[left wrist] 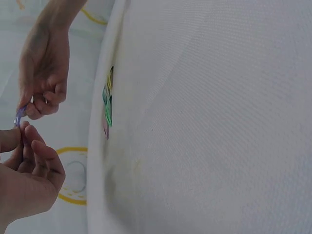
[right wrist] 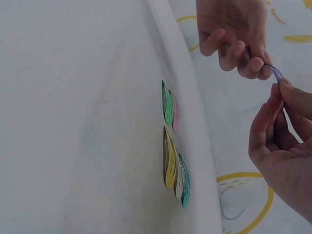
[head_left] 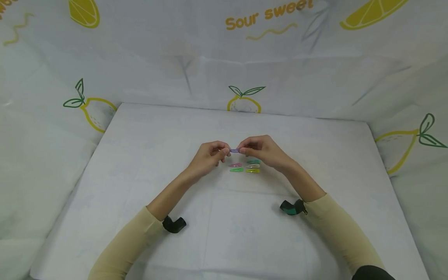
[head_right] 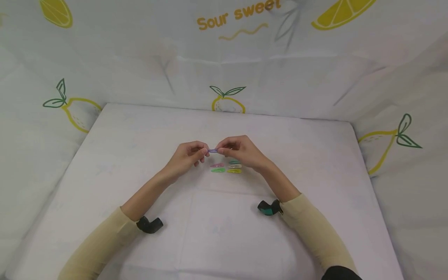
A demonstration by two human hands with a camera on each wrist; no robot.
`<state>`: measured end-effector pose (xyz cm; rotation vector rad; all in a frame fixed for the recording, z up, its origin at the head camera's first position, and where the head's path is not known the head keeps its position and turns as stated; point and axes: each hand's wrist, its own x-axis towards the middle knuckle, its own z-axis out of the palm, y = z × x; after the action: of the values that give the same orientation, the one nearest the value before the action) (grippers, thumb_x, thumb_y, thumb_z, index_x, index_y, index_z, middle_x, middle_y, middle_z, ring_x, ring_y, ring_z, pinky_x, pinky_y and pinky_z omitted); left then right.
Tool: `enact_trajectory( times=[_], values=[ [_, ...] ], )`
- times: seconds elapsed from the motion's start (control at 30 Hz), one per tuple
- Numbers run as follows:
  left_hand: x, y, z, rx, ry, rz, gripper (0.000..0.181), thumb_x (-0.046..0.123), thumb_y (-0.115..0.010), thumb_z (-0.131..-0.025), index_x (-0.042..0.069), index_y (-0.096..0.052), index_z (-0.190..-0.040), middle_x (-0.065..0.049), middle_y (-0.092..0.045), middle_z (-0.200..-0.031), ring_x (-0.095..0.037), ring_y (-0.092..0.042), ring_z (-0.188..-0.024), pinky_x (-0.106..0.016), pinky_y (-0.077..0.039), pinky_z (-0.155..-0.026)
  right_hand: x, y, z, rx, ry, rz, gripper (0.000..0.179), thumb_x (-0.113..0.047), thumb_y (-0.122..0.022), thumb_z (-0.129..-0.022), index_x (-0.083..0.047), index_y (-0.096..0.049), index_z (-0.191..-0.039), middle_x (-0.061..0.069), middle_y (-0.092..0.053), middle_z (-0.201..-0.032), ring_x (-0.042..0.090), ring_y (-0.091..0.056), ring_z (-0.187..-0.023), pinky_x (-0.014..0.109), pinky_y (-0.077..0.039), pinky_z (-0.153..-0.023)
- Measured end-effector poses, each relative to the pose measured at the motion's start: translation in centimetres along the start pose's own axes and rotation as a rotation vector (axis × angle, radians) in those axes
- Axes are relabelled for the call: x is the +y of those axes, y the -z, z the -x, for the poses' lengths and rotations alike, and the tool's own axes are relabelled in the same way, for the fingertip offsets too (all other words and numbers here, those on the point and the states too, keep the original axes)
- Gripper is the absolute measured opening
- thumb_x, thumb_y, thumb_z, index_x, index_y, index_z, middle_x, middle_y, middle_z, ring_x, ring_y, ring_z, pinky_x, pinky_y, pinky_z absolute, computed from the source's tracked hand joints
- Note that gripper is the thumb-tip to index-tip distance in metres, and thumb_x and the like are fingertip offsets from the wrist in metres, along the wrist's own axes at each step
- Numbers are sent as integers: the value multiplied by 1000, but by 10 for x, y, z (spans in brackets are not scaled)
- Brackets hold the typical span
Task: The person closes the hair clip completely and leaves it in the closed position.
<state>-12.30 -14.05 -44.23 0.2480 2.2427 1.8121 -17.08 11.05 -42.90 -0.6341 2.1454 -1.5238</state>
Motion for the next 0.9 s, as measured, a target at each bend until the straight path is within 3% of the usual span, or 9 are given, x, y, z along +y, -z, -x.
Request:
enact_trajectory(
  times=[0.17,0.43,0.73,0.9],
  values=[
    [-1,0,0,-1,0,14,29,22,-64,-111,-4,-70,-122,-28,-69,-111,-48,-60,-95,-25,-47,-68,0,0,1,-2,13,-13,19,-13,-72,-105,3,-77,-115,26,-73,-117,15,-65,-95,34,-58,-89],
    [-3,1,1,19,1,34,35,26,-67,-109,-6,-72,-124,-31,-71,-113,-45,-61,-94,-25,-48,-67,0,-1,1,27,2,0,17,-14,-72,-106,-3,-78,-117,29,-71,-118,17,-64,-92,34,-59,-88],
    [-4,2,0,28,8,21,22,22,-72,-106,5,-77,-119,-33,-72,-109,-53,-63,-100,-30,-50,-67,2,-3,3,53,-4,-12,18,-14,-70,-106,-4,-73,-122,30,-67,-114,44,-63,-99,33,-59,-85],
    [-5,2,-2,25,10,13,21,21,-74,-104,6,-77,-119,-31,-75,-112,-51,-66,-100,-29,-51,-67,3,-2,4,61,-6,-13,17,-12,-70,-106,-3,-71,-120,30,-66,-114,46,-63,-100,32,-59,-86]
  ],
)
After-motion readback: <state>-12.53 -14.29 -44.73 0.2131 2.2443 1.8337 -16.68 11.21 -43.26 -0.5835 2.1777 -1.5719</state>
